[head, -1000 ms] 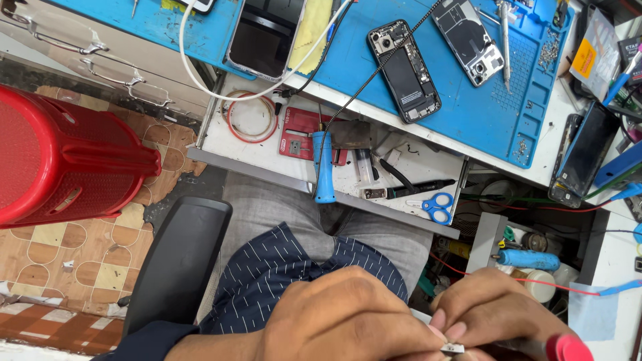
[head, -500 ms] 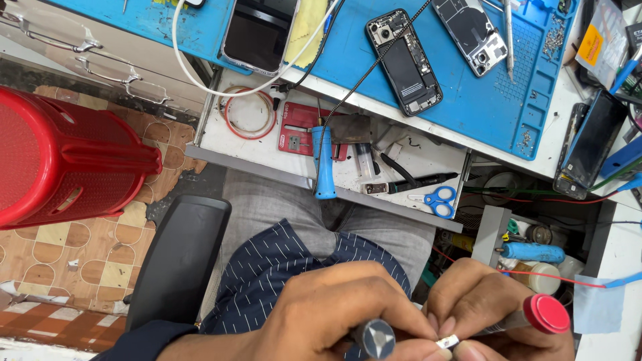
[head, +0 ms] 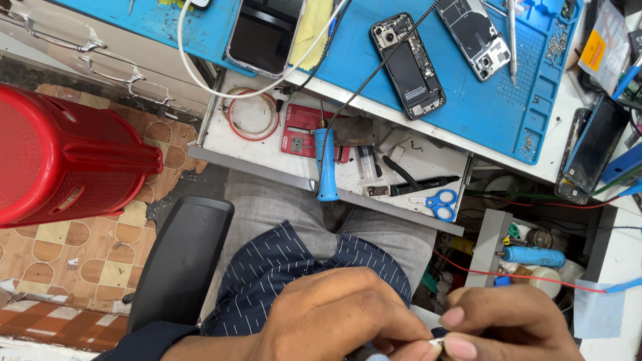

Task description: The person uses a precision screwdriver to remove screws from a disassembled smartphone, then uses pliers to extract a small metal component from the device. The removed component is placed on the workbench.

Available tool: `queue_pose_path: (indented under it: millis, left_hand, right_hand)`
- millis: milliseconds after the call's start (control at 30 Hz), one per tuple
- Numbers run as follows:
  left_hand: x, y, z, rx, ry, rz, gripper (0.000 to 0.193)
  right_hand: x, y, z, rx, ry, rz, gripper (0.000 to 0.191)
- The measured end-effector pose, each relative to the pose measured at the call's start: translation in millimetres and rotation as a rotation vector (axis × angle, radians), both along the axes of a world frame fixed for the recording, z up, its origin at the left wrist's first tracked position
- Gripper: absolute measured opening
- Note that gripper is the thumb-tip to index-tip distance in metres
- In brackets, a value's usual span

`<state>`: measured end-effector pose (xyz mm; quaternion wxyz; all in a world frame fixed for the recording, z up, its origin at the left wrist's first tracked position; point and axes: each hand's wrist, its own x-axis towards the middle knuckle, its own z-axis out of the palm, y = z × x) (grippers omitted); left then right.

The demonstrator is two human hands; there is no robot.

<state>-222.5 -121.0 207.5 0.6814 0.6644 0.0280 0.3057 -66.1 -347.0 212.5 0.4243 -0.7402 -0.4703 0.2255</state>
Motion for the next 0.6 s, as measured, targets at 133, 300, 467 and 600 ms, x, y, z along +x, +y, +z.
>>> queue_pose_path:
  millis: [133, 300, 467, 600]
  left_hand:
    - [-2, -1, -1, 0.009, -0.012, 0.008, 0.013]
    - [-7, -5, -2, -0.09, 0.027, -0.045, 0.012]
    - [-4, -7, -10, 0.051, -0.084, 0.017, 0.009]
    - [-5, -6, -15, 0.133, -0.122, 0.007, 0.007]
  right_hand:
    - [8, -6, -13, 0.157, 0.48, 0.042, 0.033]
    - [20, -9, -13, 0.117, 0.417, 0.141, 0.032]
    - [29, -19, -20, 0.054, 0.324, 0.245, 0.031]
    - [30, -25, -26, 0.055, 0.323, 0.251, 0.031]
